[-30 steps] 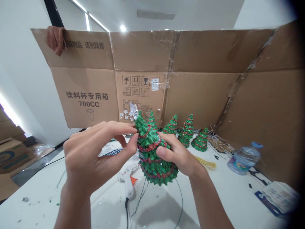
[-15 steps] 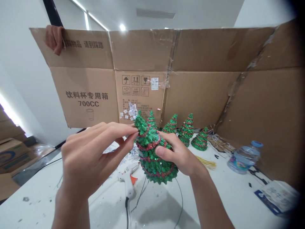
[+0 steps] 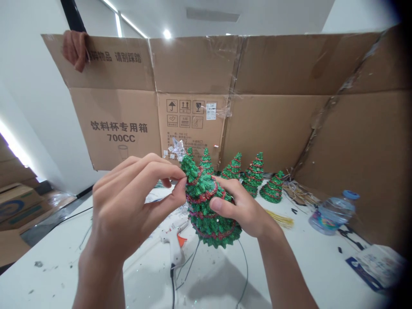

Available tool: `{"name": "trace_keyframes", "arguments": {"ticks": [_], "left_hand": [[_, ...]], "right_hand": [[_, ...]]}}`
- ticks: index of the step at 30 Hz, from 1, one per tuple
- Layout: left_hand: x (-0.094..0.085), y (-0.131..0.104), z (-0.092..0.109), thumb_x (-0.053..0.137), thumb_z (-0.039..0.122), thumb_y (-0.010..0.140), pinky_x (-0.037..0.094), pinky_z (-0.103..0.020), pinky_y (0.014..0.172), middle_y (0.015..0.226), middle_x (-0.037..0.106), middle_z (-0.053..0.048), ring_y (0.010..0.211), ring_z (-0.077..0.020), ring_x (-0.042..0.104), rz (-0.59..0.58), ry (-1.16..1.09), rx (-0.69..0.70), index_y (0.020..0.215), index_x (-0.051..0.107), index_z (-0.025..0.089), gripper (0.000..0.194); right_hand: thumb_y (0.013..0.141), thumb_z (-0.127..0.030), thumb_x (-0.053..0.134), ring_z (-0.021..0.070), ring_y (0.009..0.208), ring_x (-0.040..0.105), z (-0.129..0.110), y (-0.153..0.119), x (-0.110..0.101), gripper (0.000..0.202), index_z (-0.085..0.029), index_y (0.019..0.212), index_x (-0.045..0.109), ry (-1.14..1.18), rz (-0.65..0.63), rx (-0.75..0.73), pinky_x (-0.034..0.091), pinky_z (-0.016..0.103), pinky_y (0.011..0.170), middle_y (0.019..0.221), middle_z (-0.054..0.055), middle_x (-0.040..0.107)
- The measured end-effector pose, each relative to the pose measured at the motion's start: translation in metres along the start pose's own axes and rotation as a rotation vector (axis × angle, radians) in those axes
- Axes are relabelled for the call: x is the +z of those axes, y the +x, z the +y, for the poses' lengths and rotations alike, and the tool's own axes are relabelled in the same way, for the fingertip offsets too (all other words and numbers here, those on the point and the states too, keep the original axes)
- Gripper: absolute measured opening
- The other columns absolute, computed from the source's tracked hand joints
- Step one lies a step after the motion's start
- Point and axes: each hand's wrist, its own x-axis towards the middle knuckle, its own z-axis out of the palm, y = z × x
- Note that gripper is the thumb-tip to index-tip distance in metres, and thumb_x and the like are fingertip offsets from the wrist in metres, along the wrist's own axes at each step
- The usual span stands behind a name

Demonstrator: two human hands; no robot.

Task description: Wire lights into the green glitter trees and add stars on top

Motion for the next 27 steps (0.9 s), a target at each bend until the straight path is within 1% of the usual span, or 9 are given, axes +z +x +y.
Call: {"name": "trace_keyframes", "arguments": {"ticks": [3, 6, 10, 13, 16, 18, 21, 27], "left_hand": [[0.0011, -0.0008, -0.0005, 0.077, 0.008, 0.093, 0.058, -0.038, 0.069, 0.084, 0.074, 0.006, 0.074, -0.0148, 0.069, -0.029, -0.006, -0.023, 0.098, 0.069, 0.028, 0.021], [0.0008, -0.0016, -0.0011, 0.075, 0.008, 0.094, 0.057, -0.035, 0.065, 0.081, 0.072, 0.006, 0.069, -0.0131, 0.069, -0.027, -0.009, -0.025, 0.098, 0.069, 0.029, 0.022], [-0.0008, -0.0011, -0.0017, 0.07, 0.006, 0.095, 0.055, -0.031, 0.061, 0.083, 0.074, 0.007, 0.07, -0.0106, 0.071, -0.034, -0.031, -0.007, 0.098, 0.071, 0.026, 0.02], [-0.0012, -0.0007, -0.0021, 0.068, 0.008, 0.097, 0.055, -0.03, 0.06, 0.085, 0.074, 0.007, 0.071, -0.0105, 0.071, -0.043, -0.036, -0.021, 0.098, 0.07, 0.026, 0.018], [-0.0008, -0.0013, -0.0027, 0.072, 0.011, 0.097, 0.056, -0.03, 0.059, 0.086, 0.074, 0.007, 0.069, -0.0112, 0.07, -0.06, -0.059, -0.023, 0.1, 0.069, 0.028, 0.017], [-0.0006, -0.0019, -0.003, 0.072, 0.01, 0.097, 0.056, -0.03, 0.061, 0.087, 0.074, 0.005, 0.069, -0.0115, 0.07, -0.07, -0.076, -0.033, 0.099, 0.068, 0.028, 0.018], [-0.0003, -0.0024, -0.0031, 0.073, 0.009, 0.096, 0.055, -0.031, 0.06, 0.085, 0.073, 0.004, 0.067, -0.0121, 0.069, -0.073, -0.09, -0.018, 0.099, 0.067, 0.027, 0.02], [-0.0007, -0.0025, -0.0025, 0.074, 0.01, 0.096, 0.055, -0.031, 0.06, 0.084, 0.073, 0.005, 0.066, -0.0124, 0.069, -0.078, -0.085, -0.017, 0.097, 0.068, 0.028, 0.019]], "right_hand": [[0.095, -0.064, 0.073, 0.0236, 0.091, 0.065, 0.0007, -0.0004, 0.0004, 0.04, -0.024, 0.096, 0.07, 0.075, -0.01, 0.032, 0.05, 0.036, 0.085, 0.091, 0.001, 0.066], [0.094, -0.063, 0.073, 0.0224, 0.088, 0.062, 0.0012, -0.001, 0.0006, 0.04, -0.023, 0.094, 0.068, 0.11, -0.015, 0.039, 0.048, 0.035, 0.081, 0.088, 0.001, 0.063], [0.092, -0.063, 0.076, 0.0204, 0.084, 0.059, 0.0013, -0.0002, -0.0002, 0.04, -0.024, 0.094, 0.07, 0.128, -0.016, 0.037, 0.046, 0.033, 0.077, 0.086, 0.0, 0.063], [0.092, -0.064, 0.077, 0.0212, 0.084, 0.06, 0.0006, 0.0009, -0.0009, 0.039, -0.025, 0.095, 0.074, 0.138, -0.023, 0.032, 0.048, 0.033, 0.077, 0.09, 0.001, 0.068], [0.093, -0.066, 0.075, 0.0246, 0.09, 0.065, -0.0003, 0.0014, -0.001, 0.039, -0.027, 0.099, 0.076, 0.157, -0.042, 0.034, 0.052, 0.036, 0.081, 0.096, 0.003, 0.073], [0.094, -0.065, 0.074, 0.0252, 0.093, 0.067, -0.0009, 0.0015, -0.001, 0.038, -0.028, 0.1, 0.077, 0.168, -0.05, 0.036, 0.054, 0.036, 0.085, 0.099, 0.003, 0.075], [0.094, -0.064, 0.074, 0.0249, 0.093, 0.066, -0.0014, 0.0012, -0.0012, 0.037, -0.028, 0.098, 0.076, 0.136, -0.034, 0.036, 0.054, 0.037, 0.088, 0.098, 0.002, 0.074], [0.094, -0.068, 0.072, 0.0237, 0.088, 0.063, 0.0024, 0.0003, -0.0011, 0.042, -0.026, 0.097, 0.075, 0.126, -0.032, 0.049, 0.053, 0.036, 0.082, 0.094, 0.002, 0.071]]}}
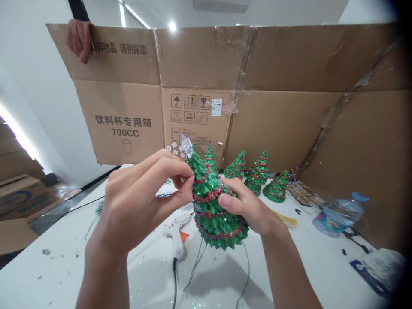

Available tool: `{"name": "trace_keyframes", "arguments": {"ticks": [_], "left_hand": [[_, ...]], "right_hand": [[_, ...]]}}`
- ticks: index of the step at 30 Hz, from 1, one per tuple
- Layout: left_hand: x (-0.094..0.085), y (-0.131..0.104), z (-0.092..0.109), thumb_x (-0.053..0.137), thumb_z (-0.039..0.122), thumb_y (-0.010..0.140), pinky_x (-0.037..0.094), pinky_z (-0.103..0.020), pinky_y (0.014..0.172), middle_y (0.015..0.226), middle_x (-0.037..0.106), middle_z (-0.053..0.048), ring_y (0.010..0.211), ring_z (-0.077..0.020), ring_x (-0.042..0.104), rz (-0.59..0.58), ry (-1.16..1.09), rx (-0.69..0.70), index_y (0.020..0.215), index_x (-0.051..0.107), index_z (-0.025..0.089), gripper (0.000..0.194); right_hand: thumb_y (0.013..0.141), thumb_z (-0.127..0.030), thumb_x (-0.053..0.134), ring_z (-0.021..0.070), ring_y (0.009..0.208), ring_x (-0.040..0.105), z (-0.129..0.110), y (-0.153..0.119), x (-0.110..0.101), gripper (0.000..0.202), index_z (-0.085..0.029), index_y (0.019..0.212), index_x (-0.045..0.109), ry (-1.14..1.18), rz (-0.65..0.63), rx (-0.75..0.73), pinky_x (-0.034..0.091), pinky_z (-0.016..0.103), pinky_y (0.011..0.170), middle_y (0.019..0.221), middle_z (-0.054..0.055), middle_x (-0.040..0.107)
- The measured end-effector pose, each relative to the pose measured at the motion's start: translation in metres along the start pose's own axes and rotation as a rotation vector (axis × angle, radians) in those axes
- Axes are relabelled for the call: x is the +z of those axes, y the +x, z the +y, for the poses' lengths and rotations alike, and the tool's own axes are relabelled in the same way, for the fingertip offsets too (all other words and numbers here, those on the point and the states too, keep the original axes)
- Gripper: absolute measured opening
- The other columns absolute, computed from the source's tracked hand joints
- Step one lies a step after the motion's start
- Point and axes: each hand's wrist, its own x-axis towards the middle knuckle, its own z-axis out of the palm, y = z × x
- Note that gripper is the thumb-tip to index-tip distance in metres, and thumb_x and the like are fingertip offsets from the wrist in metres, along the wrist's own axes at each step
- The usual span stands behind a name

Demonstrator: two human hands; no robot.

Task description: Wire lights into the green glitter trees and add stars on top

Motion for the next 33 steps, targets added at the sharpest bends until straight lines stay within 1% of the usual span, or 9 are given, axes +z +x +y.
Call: {"name": "trace_keyframes", "arguments": {"ticks": [7, 12, 18, 25, 28, 30, 31, 32, 33], "left_hand": [[-0.002, -0.001, 0.0, 0.074, 0.011, 0.097, 0.054, -0.03, 0.059, 0.087, 0.074, 0.004, 0.066, -0.0113, 0.069, -0.015, 0.014, 0.002, 0.101, 0.069, 0.027, 0.017], [-0.002, -0.001, 0.0, 0.074, 0.01, 0.097, 0.055, -0.03, 0.058, 0.088, 0.076, 0.004, 0.066, -0.0123, 0.07, -0.016, 0.008, 0.004, 0.103, 0.07, 0.028, 0.02], [-0.004, 0.002, 0.002, 0.072, 0.006, 0.094, 0.057, -0.031, 0.064, 0.092, 0.076, 0.001, 0.073, -0.0148, 0.072, -0.011, -0.035, 0.02, 0.107, 0.072, 0.025, 0.023], [0.001, 0.006, 0.006, 0.075, 0.005, 0.09, 0.057, -0.032, 0.066, 0.1, 0.077, -0.002, 0.08, -0.0163, 0.071, 0.043, -0.095, 0.046, 0.109, 0.074, 0.024, 0.027], [0.013, 0.004, 0.003, 0.075, 0.008, 0.091, 0.062, -0.034, 0.076, 0.104, 0.075, -0.004, 0.092, -0.0198, 0.073, 0.156, -0.257, -0.029, 0.111, 0.073, 0.026, 0.027], [0.022, -0.004, 0.001, 0.075, 0.017, 0.093, 0.064, -0.04, 0.092, 0.113, 0.072, -0.007, 0.105, -0.0238, 0.072, 0.205, -0.416, -0.173, 0.124, 0.068, 0.027, 0.034], [0.025, -0.009, 0.001, 0.074, 0.023, 0.095, 0.063, -0.044, 0.101, 0.126, 0.07, -0.01, 0.115, -0.0262, 0.071, 0.165, -0.478, -0.25, 0.135, 0.064, 0.028, 0.042], [0.028, -0.016, 0.001, 0.073, 0.03, 0.097, 0.063, -0.045, 0.104, 0.134, 0.068, -0.012, 0.122, -0.0285, 0.069, 0.057, -0.556, -0.302, 0.143, 0.06, 0.027, 0.049], [0.029, -0.023, 0.002, 0.072, 0.036, 0.099, 0.064, -0.046, 0.101, 0.135, 0.069, -0.013, 0.122, -0.0299, 0.069, -0.077, -0.649, -0.336, 0.146, 0.059, 0.028, 0.049]], "right_hand": [[0.095, -0.06, 0.076, 0.0217, 0.088, 0.063, 0.005, 0.001, 0.001, 0.036, -0.025, 0.105, 0.077, 0.079, -0.03, -0.016, 0.052, 0.035, 0.088, 0.097, 0.001, 0.073], [0.097, -0.063, 0.07, 0.0231, 0.093, 0.066, 0.005, 0.001, 0.002, 0.041, -0.024, 0.108, 0.078, 0.095, -0.037, -0.02, 0.054, 0.035, 0.088, 0.105, 0.004, 0.076], [0.096, -0.068, 0.067, 0.029, 0.109, 0.067, 0.009, 0.003, 0.003, 0.052, -0.022, 0.118, 0.078, 0.104, -0.036, -0.023, 0.054, 0.035, 0.088, 0.112, 0.008, 0.075], [0.094, -0.067, 0.069, 0.0237, 0.088, 0.067, 0.018, 0.005, 0.01, 0.051, -0.019, 0.108, 0.077, 0.247, -0.045, -0.056, 0.054, 0.034, 0.08, 0.095, 0.005, 0.072], [0.093, -0.07, 0.068, 0.0269, 0.093, 0.07, 0.024, 0.009, 0.018, 0.053, -0.019, 0.106, 0.076, 0.325, -0.049, -0.101, 0.057, 0.036, 0.08, 0.097, 0.007, 0.074], [0.094, -0.072, 0.064, 0.0292, 0.098, 0.073, 0.026, 0.011, 0.027, 0.057, -0.019, 0.109, 0.076, 0.375, -0.075, -0.129, 0.058, 0.038, 0.082, 0.1, 0.009, 0.076], [0.094, -0.073, 0.062, 0.0299, 0.099, 0.074, 0.026, 0.011, 0.031, 0.059, -0.019, 0.112, 0.076, 0.401, -0.087, -0.136, 0.059, 0.039, 0.083, 0.102, 0.009, 0.077], [0.094, -0.073, 0.062, 0.0307, 0.101, 0.074, 0.025, 0.012, 0.037, 0.06, -0.019, 0.115, 0.075, 0.421, -0.093, -0.134, 0.059, 0.041, 0.086, 0.104, 0.01, 0.078], [0.094, -0.075, 0.062, 0.0316, 0.103, 0.075, 0.023, 0.012, 0.043, 0.062, -0.019, 0.118, 0.075, 0.425, -0.088, -0.131, 0.059, 0.043, 0.09, 0.106, 0.011, 0.078]]}}
